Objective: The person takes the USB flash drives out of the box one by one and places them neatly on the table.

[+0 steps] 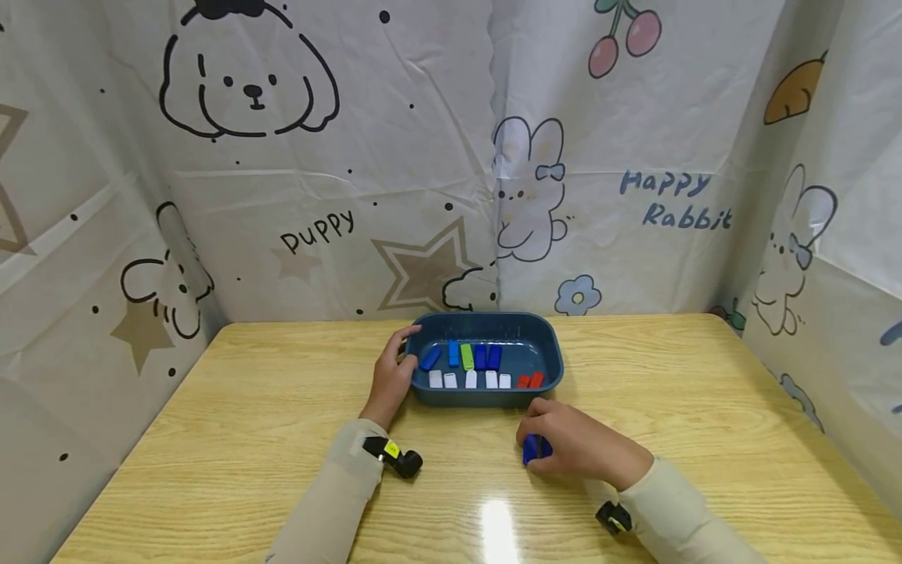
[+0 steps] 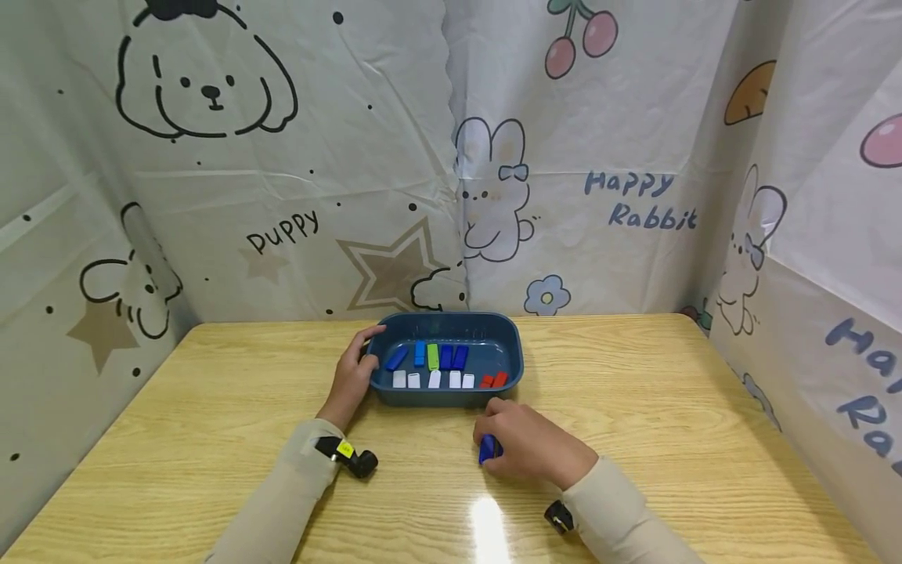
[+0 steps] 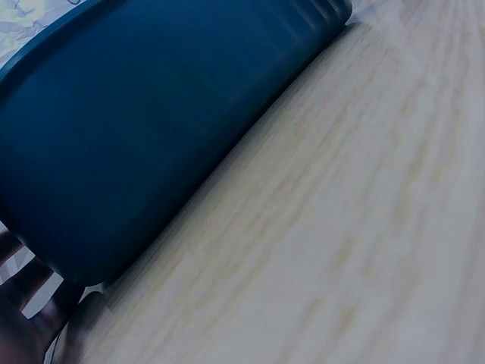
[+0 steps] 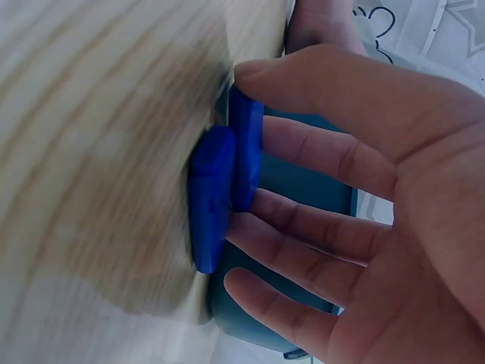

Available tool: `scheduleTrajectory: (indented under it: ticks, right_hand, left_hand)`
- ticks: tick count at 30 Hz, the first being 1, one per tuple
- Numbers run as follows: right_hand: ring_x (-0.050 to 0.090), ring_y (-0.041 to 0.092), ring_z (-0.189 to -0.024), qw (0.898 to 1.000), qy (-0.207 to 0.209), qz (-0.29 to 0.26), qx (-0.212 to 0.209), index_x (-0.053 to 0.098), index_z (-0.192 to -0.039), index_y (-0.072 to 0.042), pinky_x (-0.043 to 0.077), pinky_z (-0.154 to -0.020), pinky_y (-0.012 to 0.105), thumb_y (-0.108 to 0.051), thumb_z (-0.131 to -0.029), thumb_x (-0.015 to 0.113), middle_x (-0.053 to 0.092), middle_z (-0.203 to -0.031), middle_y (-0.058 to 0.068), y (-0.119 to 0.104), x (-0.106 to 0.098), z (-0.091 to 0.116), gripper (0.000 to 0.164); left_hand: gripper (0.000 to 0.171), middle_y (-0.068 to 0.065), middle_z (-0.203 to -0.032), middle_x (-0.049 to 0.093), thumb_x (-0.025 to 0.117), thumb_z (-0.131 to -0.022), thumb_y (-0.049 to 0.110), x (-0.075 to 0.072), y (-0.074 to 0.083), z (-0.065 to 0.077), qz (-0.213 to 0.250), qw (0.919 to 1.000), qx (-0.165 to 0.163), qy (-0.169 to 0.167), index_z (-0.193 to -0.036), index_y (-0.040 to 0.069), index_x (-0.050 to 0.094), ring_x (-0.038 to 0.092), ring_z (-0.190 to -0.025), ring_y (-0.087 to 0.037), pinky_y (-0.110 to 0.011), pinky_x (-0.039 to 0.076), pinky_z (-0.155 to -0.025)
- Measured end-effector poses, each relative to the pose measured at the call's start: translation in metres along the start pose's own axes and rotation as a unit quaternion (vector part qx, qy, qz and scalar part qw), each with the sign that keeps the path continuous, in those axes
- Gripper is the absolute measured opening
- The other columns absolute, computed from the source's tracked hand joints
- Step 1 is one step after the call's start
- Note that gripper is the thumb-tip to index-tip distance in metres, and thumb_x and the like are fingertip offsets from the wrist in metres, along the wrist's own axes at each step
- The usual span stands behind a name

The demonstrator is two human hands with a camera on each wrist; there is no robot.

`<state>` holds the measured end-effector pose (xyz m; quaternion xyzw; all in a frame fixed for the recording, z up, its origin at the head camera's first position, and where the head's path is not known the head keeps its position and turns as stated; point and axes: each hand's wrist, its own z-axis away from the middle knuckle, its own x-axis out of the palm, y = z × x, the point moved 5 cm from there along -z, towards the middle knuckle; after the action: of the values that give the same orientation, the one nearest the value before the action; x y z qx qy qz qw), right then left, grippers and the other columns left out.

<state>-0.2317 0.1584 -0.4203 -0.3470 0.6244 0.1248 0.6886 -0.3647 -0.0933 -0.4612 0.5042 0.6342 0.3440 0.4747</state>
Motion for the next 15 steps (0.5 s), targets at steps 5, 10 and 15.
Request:
scheduleTrajectory:
  ticks: [5, 10, 15]
  right_hand:
    - [0.053, 0.013, -0.087, 1.000, -0.006, 0.003, -0.004, 0.071, -0.098, -0.017, 0.050, -0.077, 0.031, -0.022, -0.077, 0.078, 0.055, -0.101, -0.002, -0.0003, 0.0033, -0.0007, 0.023]
    - [0.052, 0.014, -0.091, 1.000, -0.028, -0.006, 0.012, 0.071, -0.101, -0.018, 0.051, -0.078, 0.032, -0.022, -0.078, 0.076, 0.054, -0.106, -0.002, -0.0010, 0.0045, -0.0009, 0.024]
    - [0.052, 0.014, -0.092, 0.999, -0.040, -0.009, 0.015, 0.071, -0.102, -0.020, 0.050, -0.079, 0.031, -0.022, -0.078, 0.076, 0.054, -0.108, -0.002, -0.0011, 0.0057, -0.0016, 0.025]
  left_hand:
    - [0.049, -0.004, -0.144, 0.046, 0.046, -0.087, 0.004, -0.0003, 0.0001, 0.0000, 0.000, 1.0000, 0.000, -0.001, -0.133, 0.018, 0.054, 0.044, -0.127, -0.033, -0.049, 0.036, -0.104]
    - [0.050, -0.003, -0.144, 0.046, 0.046, -0.086, 0.004, -0.0004, -0.0001, -0.0001, 0.001, 1.0000, -0.001, -0.001, -0.133, 0.018, 0.054, 0.043, -0.127, -0.032, -0.049, 0.035, -0.104]
    - [0.050, -0.003, -0.144, 0.046, 0.046, -0.086, 0.004, -0.0006, 0.0008, 0.0002, 0.005, 1.0000, -0.002, -0.001, -0.133, 0.019, 0.054, 0.043, -0.127, -0.032, -0.049, 0.035, -0.104]
